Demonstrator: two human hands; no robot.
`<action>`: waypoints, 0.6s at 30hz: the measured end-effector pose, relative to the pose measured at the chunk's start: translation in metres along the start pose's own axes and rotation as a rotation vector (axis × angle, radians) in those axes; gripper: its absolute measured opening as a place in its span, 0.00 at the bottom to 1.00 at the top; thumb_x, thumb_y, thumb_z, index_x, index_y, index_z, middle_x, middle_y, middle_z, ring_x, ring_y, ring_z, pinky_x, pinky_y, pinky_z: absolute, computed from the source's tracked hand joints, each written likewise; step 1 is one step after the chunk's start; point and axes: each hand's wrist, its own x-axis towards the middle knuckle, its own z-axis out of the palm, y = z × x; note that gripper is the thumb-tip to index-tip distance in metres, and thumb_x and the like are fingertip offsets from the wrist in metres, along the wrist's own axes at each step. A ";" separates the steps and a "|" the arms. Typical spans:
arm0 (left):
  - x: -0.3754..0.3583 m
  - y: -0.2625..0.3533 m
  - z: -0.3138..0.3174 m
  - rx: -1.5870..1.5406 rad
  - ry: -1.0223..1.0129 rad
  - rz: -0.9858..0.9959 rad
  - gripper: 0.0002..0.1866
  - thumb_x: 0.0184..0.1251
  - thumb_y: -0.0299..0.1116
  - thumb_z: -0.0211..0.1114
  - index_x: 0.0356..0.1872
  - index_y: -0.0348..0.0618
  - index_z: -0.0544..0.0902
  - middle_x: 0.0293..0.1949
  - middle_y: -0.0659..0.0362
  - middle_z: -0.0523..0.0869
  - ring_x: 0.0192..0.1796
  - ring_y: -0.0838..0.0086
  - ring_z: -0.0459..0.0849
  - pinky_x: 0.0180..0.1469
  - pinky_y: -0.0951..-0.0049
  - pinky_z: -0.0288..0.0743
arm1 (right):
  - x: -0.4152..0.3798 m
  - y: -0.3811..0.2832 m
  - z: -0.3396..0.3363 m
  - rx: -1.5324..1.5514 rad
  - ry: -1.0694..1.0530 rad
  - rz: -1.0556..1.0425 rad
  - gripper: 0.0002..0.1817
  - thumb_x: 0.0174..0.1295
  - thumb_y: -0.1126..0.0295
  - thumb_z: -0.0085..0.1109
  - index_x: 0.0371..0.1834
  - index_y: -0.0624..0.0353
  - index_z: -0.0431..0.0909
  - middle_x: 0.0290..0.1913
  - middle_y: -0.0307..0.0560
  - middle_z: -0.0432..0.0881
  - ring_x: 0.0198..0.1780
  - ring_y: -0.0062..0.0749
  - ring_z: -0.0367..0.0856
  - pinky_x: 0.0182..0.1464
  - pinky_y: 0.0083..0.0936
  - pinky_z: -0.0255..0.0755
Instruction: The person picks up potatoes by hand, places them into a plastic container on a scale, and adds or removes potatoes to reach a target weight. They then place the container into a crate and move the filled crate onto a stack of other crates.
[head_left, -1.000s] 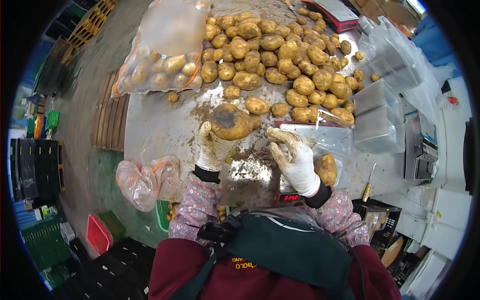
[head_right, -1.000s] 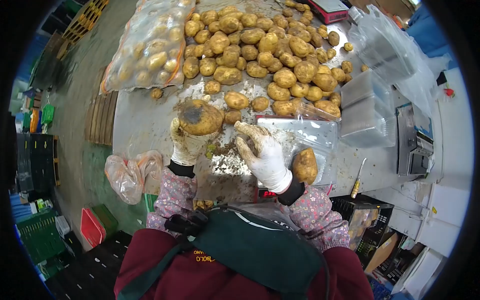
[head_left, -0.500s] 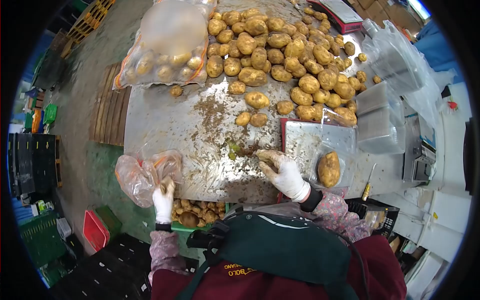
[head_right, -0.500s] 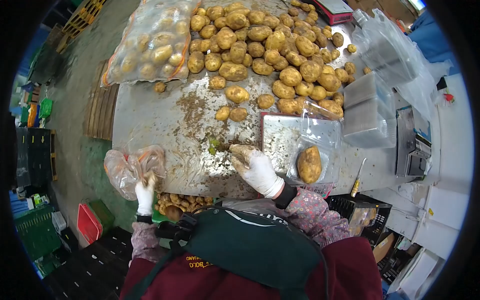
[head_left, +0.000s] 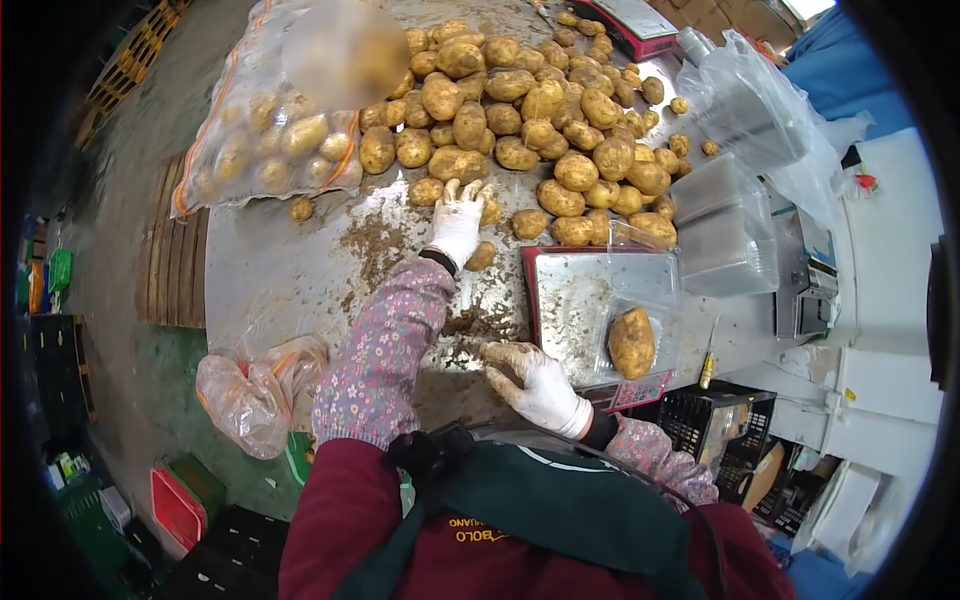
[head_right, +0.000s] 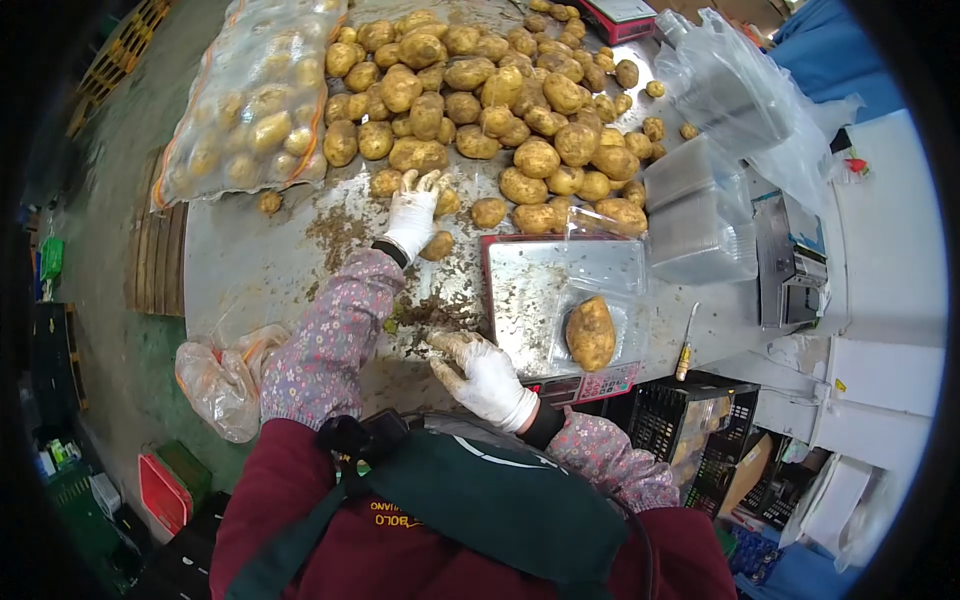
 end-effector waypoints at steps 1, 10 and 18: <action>0.005 -0.001 0.002 0.127 -0.111 0.022 0.37 0.50 0.36 0.74 0.65 0.51 0.73 0.67 0.56 0.71 0.70 0.54 0.68 0.69 0.55 0.64 | -0.002 0.003 0.000 -0.024 0.018 -0.010 0.16 0.63 0.67 0.62 0.54 0.57 0.81 0.48 0.55 0.84 0.50 0.51 0.82 0.53 0.38 0.77; -0.072 0.010 -0.063 -2.048 -0.127 -0.782 0.31 0.68 0.65 0.58 0.59 0.51 0.78 0.50 0.60 0.85 0.43 0.74 0.85 0.33 0.80 0.77 | 0.007 0.014 -0.032 0.293 0.243 0.106 0.13 0.67 0.72 0.60 0.52 0.62 0.82 0.44 0.52 0.87 0.44 0.29 0.86 0.49 0.23 0.78; -0.123 0.058 -0.108 -1.868 0.093 -0.668 0.31 0.80 0.56 0.41 0.62 0.38 0.74 0.52 0.50 0.85 0.49 0.65 0.88 0.48 0.69 0.85 | 0.038 -0.008 -0.048 0.572 0.199 0.090 0.28 0.65 0.69 0.65 0.68 0.62 0.69 0.55 0.50 0.82 0.47 0.25 0.83 0.50 0.21 0.77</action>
